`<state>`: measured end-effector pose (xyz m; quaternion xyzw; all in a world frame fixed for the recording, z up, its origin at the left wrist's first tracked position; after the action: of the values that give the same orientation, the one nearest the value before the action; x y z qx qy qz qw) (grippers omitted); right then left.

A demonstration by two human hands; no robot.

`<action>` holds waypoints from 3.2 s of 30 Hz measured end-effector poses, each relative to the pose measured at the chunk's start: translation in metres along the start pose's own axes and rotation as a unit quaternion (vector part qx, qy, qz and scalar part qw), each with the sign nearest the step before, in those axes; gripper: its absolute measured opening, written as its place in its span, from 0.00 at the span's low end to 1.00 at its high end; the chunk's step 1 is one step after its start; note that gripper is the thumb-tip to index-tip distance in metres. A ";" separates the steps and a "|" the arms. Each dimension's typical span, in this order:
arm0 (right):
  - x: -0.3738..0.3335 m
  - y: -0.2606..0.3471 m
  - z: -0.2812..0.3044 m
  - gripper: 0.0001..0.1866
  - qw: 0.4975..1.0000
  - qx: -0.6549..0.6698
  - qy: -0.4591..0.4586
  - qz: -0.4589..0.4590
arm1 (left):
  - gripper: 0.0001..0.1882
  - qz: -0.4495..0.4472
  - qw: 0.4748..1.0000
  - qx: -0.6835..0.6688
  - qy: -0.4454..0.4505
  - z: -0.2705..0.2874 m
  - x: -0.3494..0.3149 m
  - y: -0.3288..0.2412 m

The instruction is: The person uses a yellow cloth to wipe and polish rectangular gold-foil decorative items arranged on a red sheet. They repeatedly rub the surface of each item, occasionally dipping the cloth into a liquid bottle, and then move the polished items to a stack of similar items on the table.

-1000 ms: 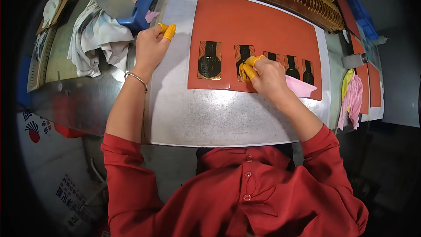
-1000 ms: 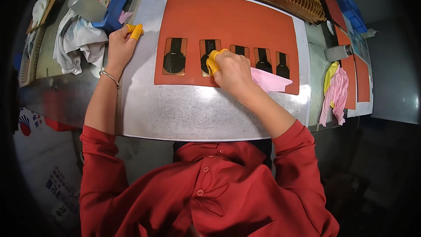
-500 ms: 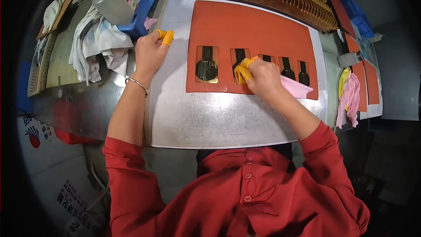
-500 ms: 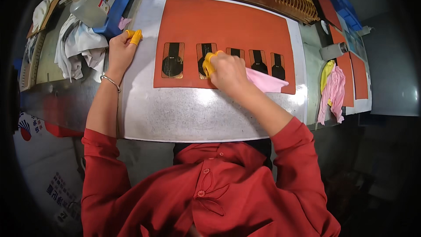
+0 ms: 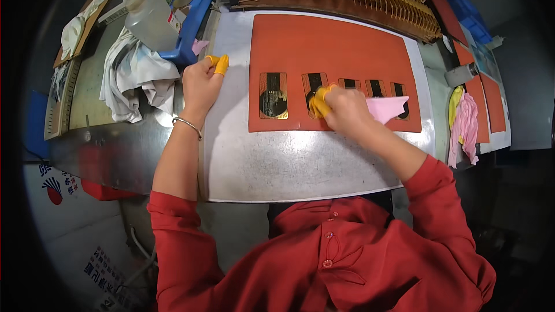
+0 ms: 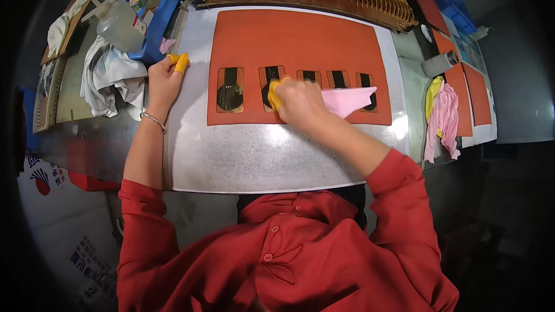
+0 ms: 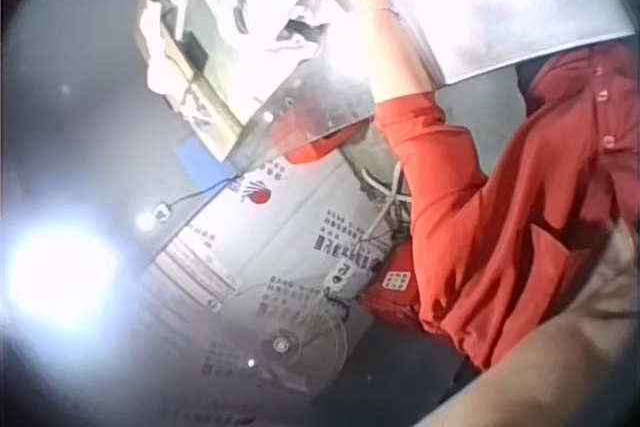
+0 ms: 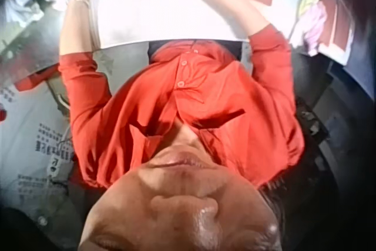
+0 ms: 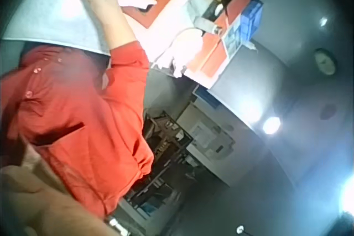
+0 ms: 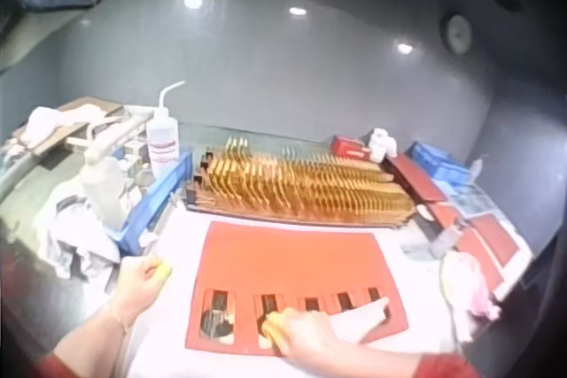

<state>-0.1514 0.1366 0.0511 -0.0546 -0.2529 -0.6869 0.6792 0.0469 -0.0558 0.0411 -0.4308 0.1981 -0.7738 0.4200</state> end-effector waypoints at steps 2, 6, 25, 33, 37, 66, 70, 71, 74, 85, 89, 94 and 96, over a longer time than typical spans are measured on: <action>-0.016 -0.001 0.002 0.03 0.999 0.010 0.020 -0.027 | 0.08 -0.020 0.999 0.040 0.020 -0.004 0.003 -0.006; 0.015 -0.011 0.000 0.03 0.999 -0.048 -0.009 -0.009 | 0.09 -0.048 0.999 -0.023 -0.010 -0.003 0.000 -0.018; 0.025 -0.018 0.001 0.05 0.998 -0.054 -0.001 -0.015 | 0.10 -0.045 0.999 -0.002 0.008 -0.001 0.000 -0.025; 0.012 -0.013 0.003 0.06 1.000 -0.025 -0.014 -0.013 | 0.09 -0.031 0.999 -0.008 0.015 -0.005 -0.005 -0.017; -0.007 0.000 0.006 0.04 1.000 -0.026 0.015 0.004 | 0.09 -0.042 0.999 -0.023 0.003 -0.004 -0.004 -0.011; -0.014 0.010 0.006 0.04 0.997 -0.020 0.054 0.042 | 0.11 -0.037 0.999 -0.005 0.006 -0.004 -0.003 -0.008; -0.002 0.001 0.011 0.04 0.999 -0.015 0.007 0.033 | 0.11 -0.037 0.999 0.009 0.027 -0.009 -0.004 -0.019; -0.002 0.001 0.010 0.04 0.998 -0.030 0.017 0.043 | 0.11 -0.036 0.999 0.020 0.032 -0.007 -0.003 -0.017; -0.017 0.009 0.011 0.04 0.998 -0.026 0.043 0.047 | 0.11 -0.027 0.999 -0.003 0.022 -0.005 -0.003 -0.016; -0.010 -0.006 0.005 0.06 0.998 -0.035 0.047 0.025 | 0.12 -0.043 0.998 -0.034 0.010 -0.010 -0.003 -0.014; 0.001 -0.014 0.004 0.06 0.998 -0.037 0.022 0.052 | 0.11 -0.029 0.999 0.005 0.030 -0.006 -0.001 -0.022; 0.003 0.008 0.003 0.04 0.996 0.029 0.058 0.069 | 0.11 -0.040 0.999 -0.012 -0.024 0.004 -0.009 -0.014; 0.033 0.001 0.007 0.04 0.996 -0.018 0.062 0.063 | 0.14 -0.167 0.983 0.013 -0.077 0.015 -0.008 -0.037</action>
<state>-0.1548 0.1100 0.0716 -0.0395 -0.1940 -0.6494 0.7342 0.0441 -0.0271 0.0699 -0.5106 0.0802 -0.7999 0.3050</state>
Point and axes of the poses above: each hand's wrist, its own x-axis towards the middle knuckle, its own z-axis out of the back of the hand, y = z × x, the point moved 6 cm from there along x, towards the middle knuckle, and after that the axes turned 11 degrees about -y, right-handed, at the moved point
